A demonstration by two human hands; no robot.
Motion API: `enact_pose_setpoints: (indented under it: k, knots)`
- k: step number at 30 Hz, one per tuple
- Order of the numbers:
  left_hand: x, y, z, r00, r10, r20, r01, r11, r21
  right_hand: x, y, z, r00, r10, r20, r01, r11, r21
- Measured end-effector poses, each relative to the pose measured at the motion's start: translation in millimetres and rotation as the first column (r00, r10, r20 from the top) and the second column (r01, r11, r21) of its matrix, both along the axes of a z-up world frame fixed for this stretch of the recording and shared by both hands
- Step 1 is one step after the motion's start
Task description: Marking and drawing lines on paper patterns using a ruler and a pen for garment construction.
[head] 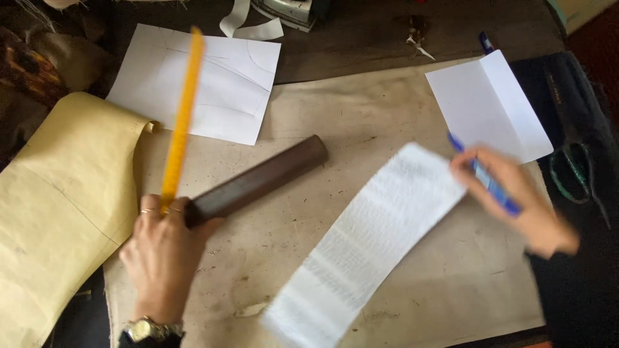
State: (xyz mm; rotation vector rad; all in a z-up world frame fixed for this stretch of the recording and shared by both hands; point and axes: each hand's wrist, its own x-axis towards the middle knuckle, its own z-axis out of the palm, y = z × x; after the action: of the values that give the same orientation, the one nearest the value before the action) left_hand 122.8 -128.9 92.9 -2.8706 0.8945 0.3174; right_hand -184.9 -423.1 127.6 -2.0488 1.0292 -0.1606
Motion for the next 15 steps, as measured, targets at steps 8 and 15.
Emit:
enact_pose_setpoints:
  k: [8, 15]
  knots:
    - [0.7, 36.5, -2.3, 1.000, -0.012, 0.027, 0.023, 0.886, -0.462, 120.4, -82.8, 46.5, 0.846, 0.526, -0.087, -0.530, 0.811, -0.248]
    - [-1.1, 111.5, -66.1, 0.882, 0.288, -0.374, -0.460, 0.700, -0.546, 188.2, -35.1, -6.3, 0.692, 0.722, 0.015, -0.643, 0.625, -0.443]
